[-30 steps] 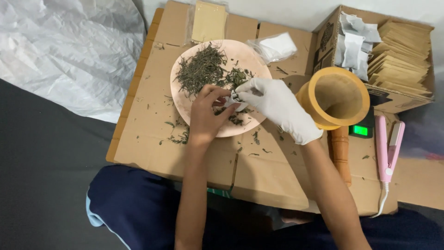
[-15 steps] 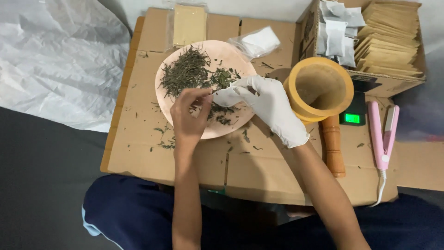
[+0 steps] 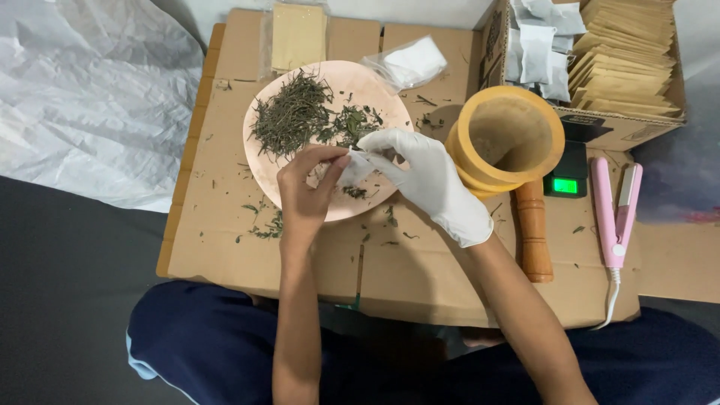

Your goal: The person, wearing white gloves, uses their hands to fill small white sachets with loose tea leaves from a plate, then weighs each sachet on a digital scale and places them into a cardboard box.

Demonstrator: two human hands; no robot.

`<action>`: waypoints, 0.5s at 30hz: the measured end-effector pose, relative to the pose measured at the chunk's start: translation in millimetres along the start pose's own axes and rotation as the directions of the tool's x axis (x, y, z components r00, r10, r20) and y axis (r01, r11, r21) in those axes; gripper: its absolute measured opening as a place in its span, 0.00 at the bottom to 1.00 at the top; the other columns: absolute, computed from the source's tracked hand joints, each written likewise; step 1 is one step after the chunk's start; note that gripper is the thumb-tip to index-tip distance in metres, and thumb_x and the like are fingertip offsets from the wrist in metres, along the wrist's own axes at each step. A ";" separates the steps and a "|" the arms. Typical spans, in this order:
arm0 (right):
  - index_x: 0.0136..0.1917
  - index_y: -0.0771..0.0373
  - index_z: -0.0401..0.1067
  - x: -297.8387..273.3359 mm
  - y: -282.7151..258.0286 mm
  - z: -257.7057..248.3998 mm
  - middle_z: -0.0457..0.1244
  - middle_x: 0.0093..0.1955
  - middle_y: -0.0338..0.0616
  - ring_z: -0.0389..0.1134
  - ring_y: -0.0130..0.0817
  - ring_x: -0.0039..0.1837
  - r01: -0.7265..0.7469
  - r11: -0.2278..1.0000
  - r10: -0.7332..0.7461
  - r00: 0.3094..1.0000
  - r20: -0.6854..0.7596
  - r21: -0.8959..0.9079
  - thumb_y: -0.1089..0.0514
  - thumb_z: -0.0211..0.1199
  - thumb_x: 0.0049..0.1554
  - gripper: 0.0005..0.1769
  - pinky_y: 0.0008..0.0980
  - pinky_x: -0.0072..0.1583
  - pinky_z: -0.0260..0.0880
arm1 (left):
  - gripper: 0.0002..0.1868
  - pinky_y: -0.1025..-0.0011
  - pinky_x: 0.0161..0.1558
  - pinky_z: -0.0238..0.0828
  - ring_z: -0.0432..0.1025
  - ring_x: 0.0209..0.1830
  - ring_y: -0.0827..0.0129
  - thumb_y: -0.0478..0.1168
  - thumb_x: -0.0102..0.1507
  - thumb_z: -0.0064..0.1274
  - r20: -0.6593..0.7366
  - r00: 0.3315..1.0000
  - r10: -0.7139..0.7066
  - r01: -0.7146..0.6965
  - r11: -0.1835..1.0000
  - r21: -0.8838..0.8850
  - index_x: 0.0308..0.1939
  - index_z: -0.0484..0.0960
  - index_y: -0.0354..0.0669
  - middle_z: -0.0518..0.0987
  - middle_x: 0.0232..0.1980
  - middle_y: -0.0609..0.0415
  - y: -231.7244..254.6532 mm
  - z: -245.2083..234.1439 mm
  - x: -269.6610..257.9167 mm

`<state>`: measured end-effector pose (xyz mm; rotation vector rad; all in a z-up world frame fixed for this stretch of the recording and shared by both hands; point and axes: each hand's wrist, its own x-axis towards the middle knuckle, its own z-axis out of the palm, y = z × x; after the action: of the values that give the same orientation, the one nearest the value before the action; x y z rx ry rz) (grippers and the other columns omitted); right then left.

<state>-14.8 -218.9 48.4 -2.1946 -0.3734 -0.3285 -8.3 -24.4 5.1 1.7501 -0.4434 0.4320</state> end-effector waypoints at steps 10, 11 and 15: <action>0.55 0.53 0.80 -5.2 -16.1 -5.7 0.73 0.46 0.40 0.71 0.31 0.47 -0.108 0.974 0.097 0.993 0.061 0.199 0.57 0.77 0.58 0.11 0.31 0.54 0.73 | 0.05 0.68 0.44 0.79 0.80 0.34 0.69 0.33 0.69 0.65 -0.085 0.996 0.007 -0.009 1.000 -0.026 0.47 0.92 0.47 0.87 0.35 0.52 9.0 -1.8 2.7; 0.55 0.53 0.81 -4.8 -11.3 -3.0 0.73 0.45 0.39 0.70 0.31 0.46 -0.111 0.974 0.100 0.993 0.065 0.200 0.55 0.78 0.57 0.13 0.31 0.54 0.73 | 0.05 0.67 0.43 0.79 0.81 0.34 0.69 0.33 0.68 0.65 -0.084 0.996 0.003 -0.006 0.999 -0.031 0.47 0.92 0.46 0.88 0.35 0.51 10.6 -1.8 2.9; 0.52 0.53 0.82 -4.9 10.2 7.3 0.72 0.42 0.36 0.68 0.29 0.43 -0.120 0.981 0.116 0.993 0.034 0.153 0.54 0.79 0.56 0.11 0.31 0.52 0.72 | 0.06 0.69 0.42 0.80 0.80 0.33 0.72 0.33 0.66 0.69 -0.080 0.997 -0.009 0.006 0.999 -0.044 0.47 0.93 0.46 0.88 0.35 0.52 9.2 0.2 2.7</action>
<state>-14.7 -219.7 35.0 -2.0599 -0.2716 -0.1999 -10.8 -26.7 14.1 1.6850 -0.3863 0.4824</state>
